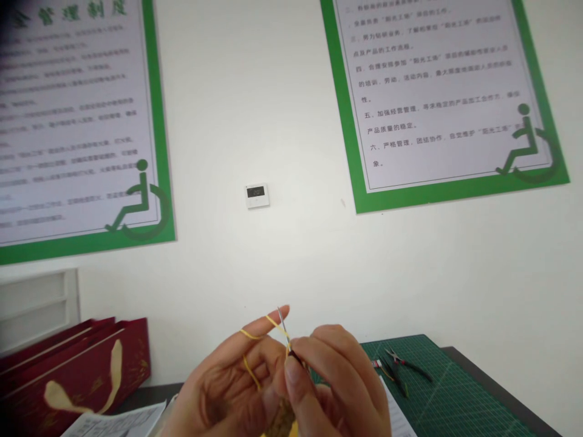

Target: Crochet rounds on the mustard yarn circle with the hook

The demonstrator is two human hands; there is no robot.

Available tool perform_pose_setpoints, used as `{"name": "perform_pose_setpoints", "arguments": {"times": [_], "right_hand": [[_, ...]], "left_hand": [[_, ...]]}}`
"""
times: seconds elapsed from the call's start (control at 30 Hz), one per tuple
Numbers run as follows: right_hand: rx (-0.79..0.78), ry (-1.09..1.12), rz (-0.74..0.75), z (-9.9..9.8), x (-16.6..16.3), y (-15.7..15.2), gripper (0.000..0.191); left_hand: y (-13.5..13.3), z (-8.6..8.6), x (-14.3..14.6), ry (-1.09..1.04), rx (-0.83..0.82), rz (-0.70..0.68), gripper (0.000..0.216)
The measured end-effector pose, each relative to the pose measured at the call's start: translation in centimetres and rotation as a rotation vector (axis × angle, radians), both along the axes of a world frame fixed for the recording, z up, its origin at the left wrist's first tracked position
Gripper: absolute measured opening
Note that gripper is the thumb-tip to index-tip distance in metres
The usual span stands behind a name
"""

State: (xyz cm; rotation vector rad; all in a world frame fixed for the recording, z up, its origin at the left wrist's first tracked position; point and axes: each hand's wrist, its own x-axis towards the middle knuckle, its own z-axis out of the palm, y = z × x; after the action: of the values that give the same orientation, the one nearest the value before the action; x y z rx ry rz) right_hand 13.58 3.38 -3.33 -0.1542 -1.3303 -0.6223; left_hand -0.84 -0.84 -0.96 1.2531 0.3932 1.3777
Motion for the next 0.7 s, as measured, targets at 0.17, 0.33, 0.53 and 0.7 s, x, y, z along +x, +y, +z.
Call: {"name": "perform_pose_setpoints", "arguments": {"times": [0.17,0.33,0.53,0.7], "right_hand": [[-0.292,0.126,0.737,0.5,-0.8,-0.3,0.006],[-0.754,0.254,1.258,1.1,-0.3,-0.5,0.022],[-1.078,0.159,1.445,1.7,-0.2,-0.2,0.035],[-0.708,0.006,1.005,1.0,-0.9,0.2,0.011]], "left_hand": [[0.8,0.2,-2.0,0.091,-0.140,-0.189,0.059],[0.7,0.6,-3.1,0.099,-0.162,-0.211,0.048],[1.0,0.6,-2.6,0.154,-0.019,-0.065,0.037],[1.2,0.3,-1.8,0.133,0.048,0.002,0.030]]}}
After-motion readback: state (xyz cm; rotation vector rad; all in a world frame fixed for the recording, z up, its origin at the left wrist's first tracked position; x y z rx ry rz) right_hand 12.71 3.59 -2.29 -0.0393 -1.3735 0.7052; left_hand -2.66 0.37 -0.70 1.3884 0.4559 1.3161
